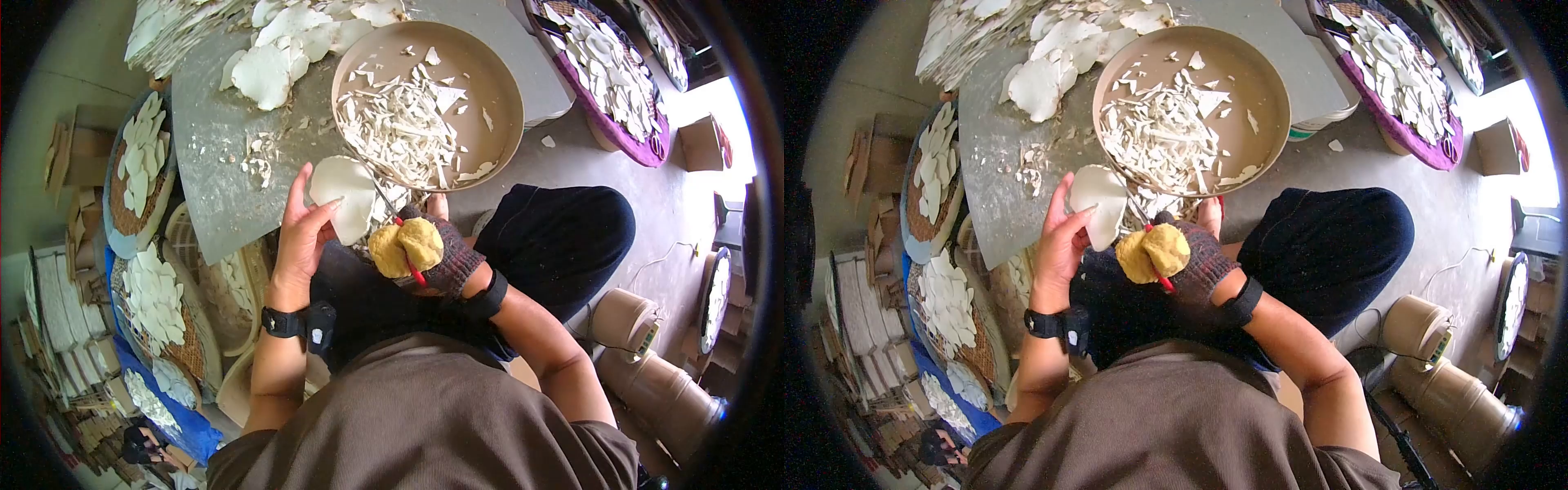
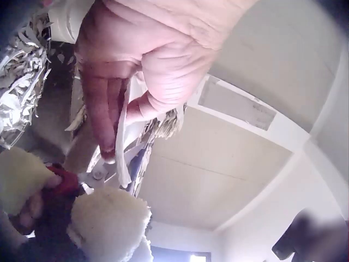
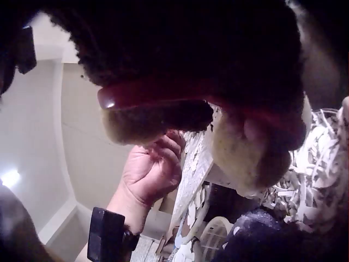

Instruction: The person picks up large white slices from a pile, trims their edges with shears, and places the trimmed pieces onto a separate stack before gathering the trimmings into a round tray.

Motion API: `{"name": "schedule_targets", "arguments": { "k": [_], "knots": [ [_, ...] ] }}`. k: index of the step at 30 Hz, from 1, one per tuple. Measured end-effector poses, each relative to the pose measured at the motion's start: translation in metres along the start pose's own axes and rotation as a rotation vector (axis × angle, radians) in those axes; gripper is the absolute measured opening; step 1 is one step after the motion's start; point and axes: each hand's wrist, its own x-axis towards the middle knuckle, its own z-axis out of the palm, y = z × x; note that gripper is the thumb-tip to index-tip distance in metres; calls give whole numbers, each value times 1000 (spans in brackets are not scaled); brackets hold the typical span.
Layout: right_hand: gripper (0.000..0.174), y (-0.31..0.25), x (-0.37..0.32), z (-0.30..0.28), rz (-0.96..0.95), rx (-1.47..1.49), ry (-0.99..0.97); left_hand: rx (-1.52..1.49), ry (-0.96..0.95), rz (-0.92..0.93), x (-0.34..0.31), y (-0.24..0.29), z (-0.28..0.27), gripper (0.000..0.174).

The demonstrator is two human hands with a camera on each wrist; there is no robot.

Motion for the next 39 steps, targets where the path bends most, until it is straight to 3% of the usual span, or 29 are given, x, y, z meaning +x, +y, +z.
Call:
{"name": "schedule_targets", "arguments": {
  "k": [2,5,8,10,11,13,14,16,17,19,21,26,29,33,36,39],
  "knots": [
    [77,-13,-5,6,14,-272,52,-62,93,15,5,-14,-7,60],
    [80,-12,-3,1,-63,-272,0,-60,168,55,8,-29,-14,54],
    [77,-6,1,-10,52,-352,17,-47,177,68,8,-26,-14,52],
    [57,-1,8,-13,138,-135,26,-35,143,46,7,-22,-18,51],
    [41,2,13,-13,141,160,9,-22,108,22,6,-20,-22,51],
    [30,6,18,-12,201,482,60,-7,85,-17,5,-16,-22,50],
    [28,6,19,-8,262,510,127,-6,100,-32,3,-13,-18,50],
    [24,11,16,-8,121,193,130,9,135,-39,1,-12,-18,50],
    [22,20,8,-15,-80,-152,64,20,154,-30,1,-14,-19,50],
    [20,27,9,-29,-195,-372,-81,49,183,2,1,-16,-20,50],
    [29,23,7,-30,-171,-381,-175,86,201,50,1,-18,-18,51],
    [57,2,10,-34,363,262,-190,144,125,80,-2,0,-20,52],
    [75,2,17,-35,560,539,-180,137,130,101,-3,5,-22,51],
    [99,5,23,-29,623,731,-229,220,285,203,-1,0,-28,48],
    [101,2,23,-16,546,849,-341,253,288,263,-3,0,-34,43],
    [104,-3,22,-5,570,786,-324,328,334,321,-6,6,-38,39]
  ]
}}
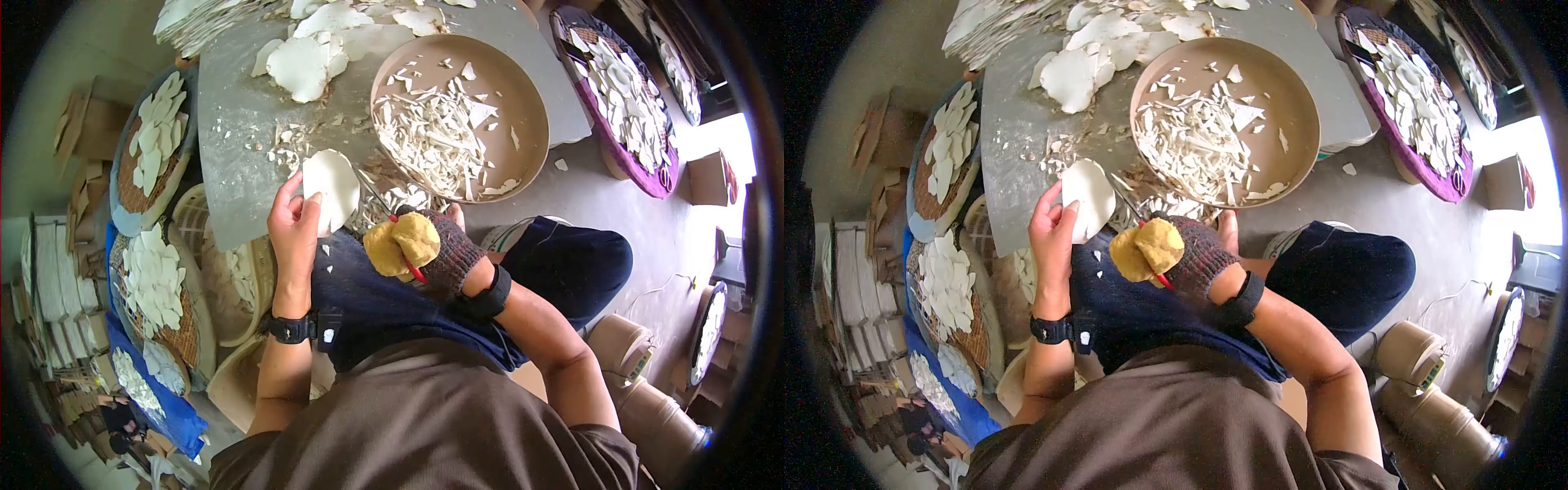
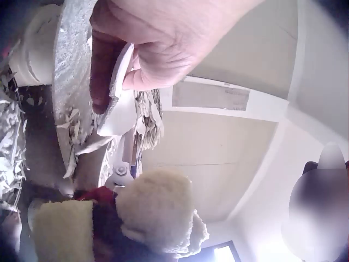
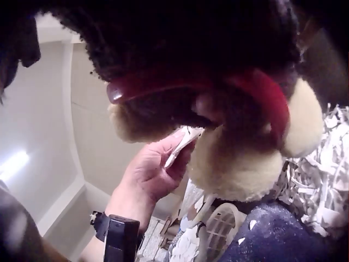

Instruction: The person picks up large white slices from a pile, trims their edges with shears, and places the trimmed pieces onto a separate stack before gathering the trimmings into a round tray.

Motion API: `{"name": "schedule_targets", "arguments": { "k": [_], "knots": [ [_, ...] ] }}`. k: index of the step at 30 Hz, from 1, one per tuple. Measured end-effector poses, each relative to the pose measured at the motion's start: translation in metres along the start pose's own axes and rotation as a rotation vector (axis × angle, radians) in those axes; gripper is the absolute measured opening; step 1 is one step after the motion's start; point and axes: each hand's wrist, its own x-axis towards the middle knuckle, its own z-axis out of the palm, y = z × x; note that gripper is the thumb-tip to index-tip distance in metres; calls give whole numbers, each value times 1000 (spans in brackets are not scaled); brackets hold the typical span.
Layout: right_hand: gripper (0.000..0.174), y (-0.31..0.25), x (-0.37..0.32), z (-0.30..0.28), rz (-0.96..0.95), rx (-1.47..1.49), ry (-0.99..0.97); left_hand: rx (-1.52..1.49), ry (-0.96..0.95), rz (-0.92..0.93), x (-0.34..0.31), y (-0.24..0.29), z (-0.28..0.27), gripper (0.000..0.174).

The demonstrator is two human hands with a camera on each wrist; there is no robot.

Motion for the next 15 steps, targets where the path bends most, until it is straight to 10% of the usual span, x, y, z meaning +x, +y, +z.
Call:
{"name": "schedule_targets", "arguments": {
  "k": [3,15],
  "knots": [
    [96,1,11,-6,-60,-107,321,-23,23,31,-2,6,-2,40],
    [95,6,8,8,16,-68,403,261,52,263,3,3,-21,31]
  ]
}}
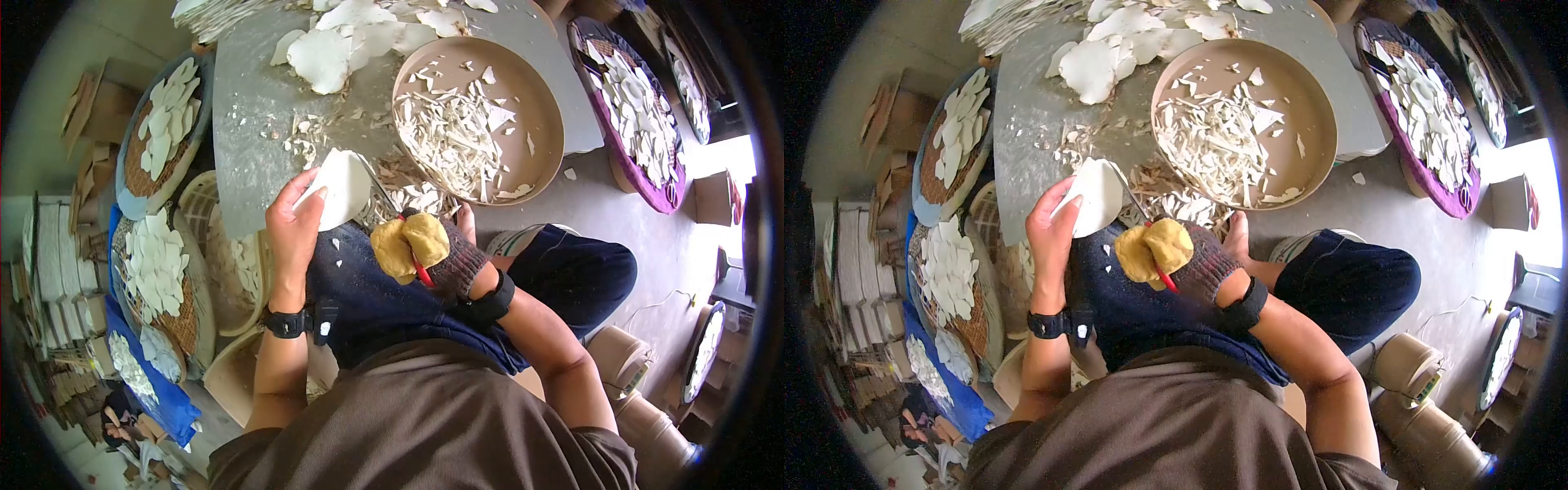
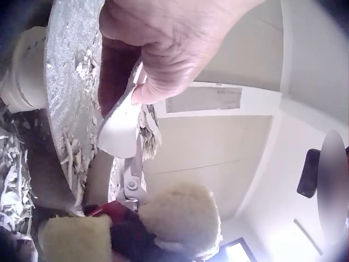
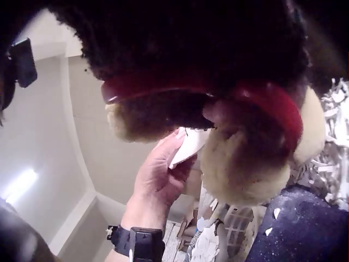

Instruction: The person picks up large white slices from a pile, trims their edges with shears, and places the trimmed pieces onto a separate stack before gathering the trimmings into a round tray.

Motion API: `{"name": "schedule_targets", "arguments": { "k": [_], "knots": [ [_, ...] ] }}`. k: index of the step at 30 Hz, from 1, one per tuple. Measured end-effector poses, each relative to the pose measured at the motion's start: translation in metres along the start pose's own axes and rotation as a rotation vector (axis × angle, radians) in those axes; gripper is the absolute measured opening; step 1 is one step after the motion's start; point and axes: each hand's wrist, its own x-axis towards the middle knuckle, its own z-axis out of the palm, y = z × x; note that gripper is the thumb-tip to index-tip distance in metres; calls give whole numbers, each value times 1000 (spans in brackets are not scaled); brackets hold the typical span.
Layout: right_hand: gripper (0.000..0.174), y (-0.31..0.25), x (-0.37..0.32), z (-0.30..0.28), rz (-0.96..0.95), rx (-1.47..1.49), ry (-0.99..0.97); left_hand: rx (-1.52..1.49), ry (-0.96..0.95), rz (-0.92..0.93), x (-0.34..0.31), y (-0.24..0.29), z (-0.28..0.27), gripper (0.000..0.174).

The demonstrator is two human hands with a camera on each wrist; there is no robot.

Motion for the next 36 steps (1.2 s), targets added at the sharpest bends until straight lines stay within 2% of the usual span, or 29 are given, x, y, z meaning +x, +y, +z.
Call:
{"name": "schedule_targets", "arguments": {
  "k": [3,6,9,12,15,18,21,24,27,29,30,31,32,33,34,35,36],
  "knots": [
    [94,3,2,-9,-26,-40,-85,-15,-100,-14,7,3,-9,27],
    [94,1,6,-8,-58,21,-50,-85,-229,-117,6,8,-12,27],
    [93,3,1,-10,-58,31,-95,-16,-277,-61,14,9,-17,26],
    [110,2,1,-18,-10,63,-278,-79,-348,-82,21,1,-23,25],
    [112,4,-2,-10,4,41,-338,-117,-346,-109,22,4,-25,25],
    [96,9,-5,6,-3,11,-29,-145,-399,-123,26,11,-28,25],
    [96,7,-1,7,10,28,-24,-66,-513,-115,33,12,-37,25],
    [91,4,5,-3,10,-119,-9,-101,-629,-140,42,14,-47,25],
    [88,4,-2,12,46,-133,70,-92,-714,-206,42,16,-56,32],
    [90,5,-6,14,59,-148,44,-7,-721,-190,32,21,-66,41],
    [92,5,-6,10,56,-181,52,32,-638,-13,27,2,-72,48],
    [94,5,-6,6,58,-211,55,-14,-532,-167,17,5,-84,49],
    [96,5,-6,0,57,-241,56,-198,-417,-563,13,0,-111,48],
    [100,2,-5,-5,69,-213,20,-198,-66,-534,8,-25,-135,42],
    [104,-1,-2,-15,85,-170,-45,-367,307,-384,3,-68,-165,38],
    [108,-4,0,-23,104,-131,-106,-304,516,-175,-5,-98,-194,37],
    [112,-6,0,-30,115,-124,-133,-343,733,-158,-7,-84,-206,41]
  ]
}}
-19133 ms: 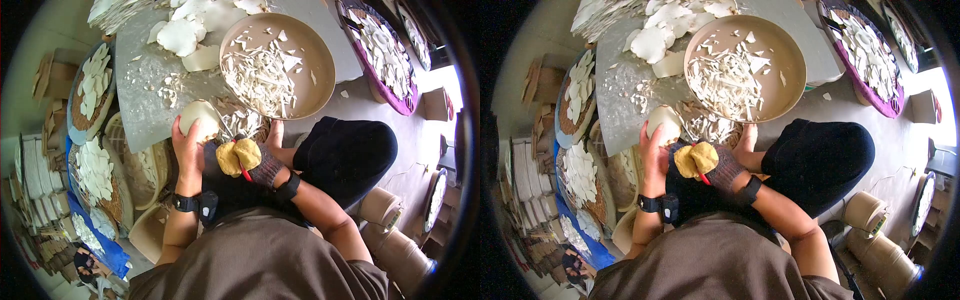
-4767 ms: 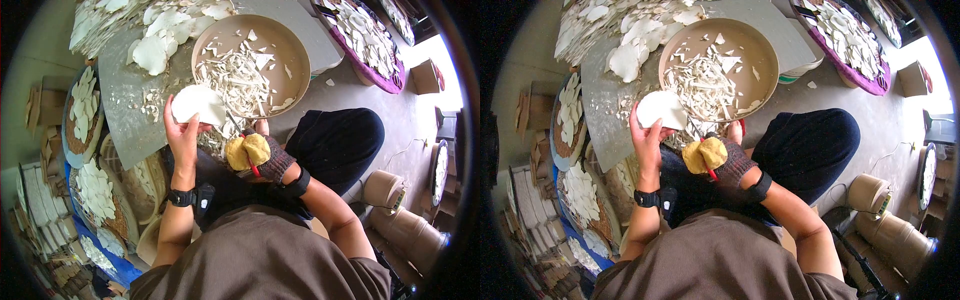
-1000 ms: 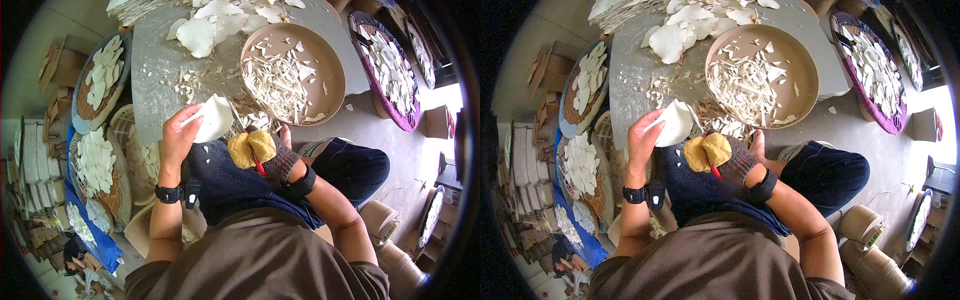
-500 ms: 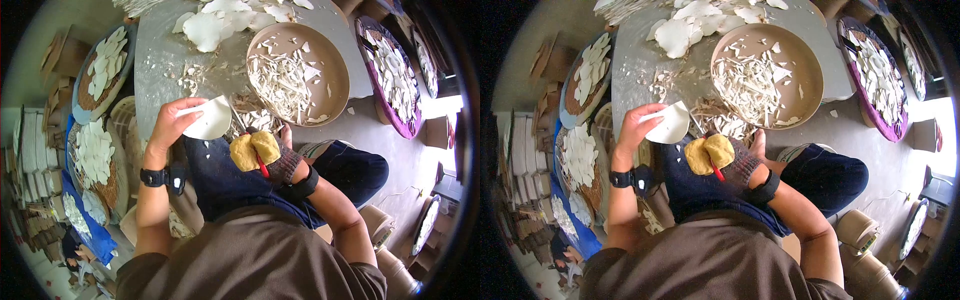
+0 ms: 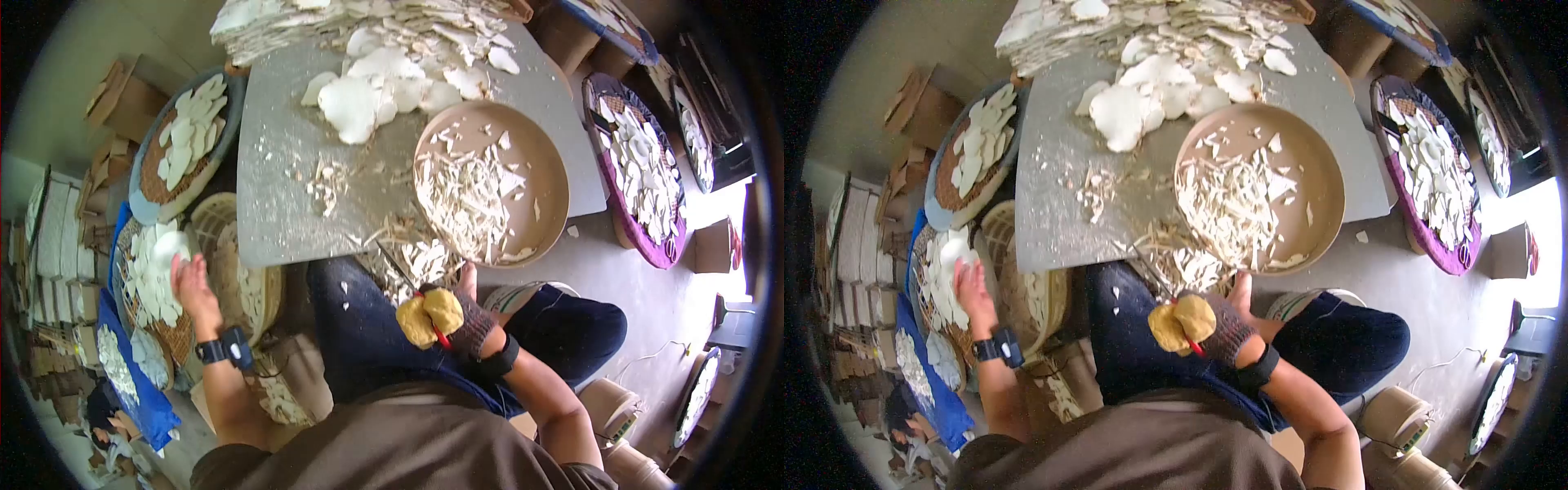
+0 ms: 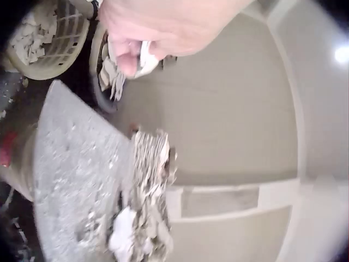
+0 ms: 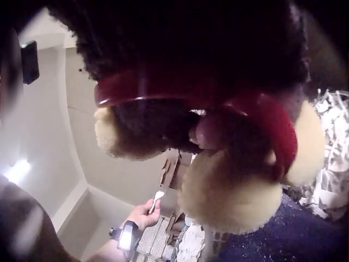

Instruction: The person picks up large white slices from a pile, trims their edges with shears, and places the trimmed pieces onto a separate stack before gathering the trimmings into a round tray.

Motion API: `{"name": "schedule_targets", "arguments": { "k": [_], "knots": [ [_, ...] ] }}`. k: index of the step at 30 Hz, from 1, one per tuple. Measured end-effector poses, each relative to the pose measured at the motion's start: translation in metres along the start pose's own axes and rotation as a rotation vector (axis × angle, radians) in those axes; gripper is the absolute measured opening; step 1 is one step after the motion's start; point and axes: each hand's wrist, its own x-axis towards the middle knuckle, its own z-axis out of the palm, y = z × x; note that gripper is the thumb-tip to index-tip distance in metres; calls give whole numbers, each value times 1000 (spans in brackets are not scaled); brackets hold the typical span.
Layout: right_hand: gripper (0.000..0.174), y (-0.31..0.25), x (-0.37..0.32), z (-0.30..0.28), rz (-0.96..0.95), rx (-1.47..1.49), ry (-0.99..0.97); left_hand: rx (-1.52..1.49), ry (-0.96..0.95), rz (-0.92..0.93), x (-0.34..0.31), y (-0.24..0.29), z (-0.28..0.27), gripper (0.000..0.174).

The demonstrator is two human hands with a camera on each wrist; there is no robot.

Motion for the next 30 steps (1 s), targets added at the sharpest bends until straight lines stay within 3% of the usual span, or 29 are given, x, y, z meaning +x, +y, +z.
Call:
{"name": "schedule_targets", "arguments": {
  "k": [1,4,5,9,11,13,15,16,18,20,23,24,26,30],
  "knots": [
    [113,-2,3,-6,14,27,-22,-83,85,44,6,9,10,40],
    [119,-1,7,-6,30,20,5,-19,-281,12,-2,19,78,34],
    [116,4,3,10,87,62,-107,87,-440,-32,0,15,103,32],
    [111,11,10,-2,25,-99,-19,84,-703,-245,-5,-19,220,35],
    [105,12,11,-19,61,-80,-47,110,-653,-312,-11,-43,272,42],
    [97,2,2,1,172,-41,-81,293,-608,-285,-7,-72,309,45],
    [81,19,6,4,-19,-405,-223,396,-585,-242,-12,-67,328,42],
    [79,19,10,-1,-80,-659,-248,450,-572,-220,-14,-64,334,41],
    [89,37,7,12,-109,-1032,60,219,-561,-286,-4,-78,334,35],
    [101,29,12,-68,-4,-543,13,17,-579,-398,-10,-66,325,26],
    [118,15,5,-57,69,13,-145,-115,-685,-411,-10,-52,287,25],
    [123,10,6,-55,103,165,-205,-45,-690,-323,-17,-45,272,25],
    [122,7,7,-52,66,243,-242,90,-701,-150,-38,-29,240,24],
    [119,-2,3,-35,36,267,-240,-35,-738,-48,-85,-11,196,22]
  ]
}}
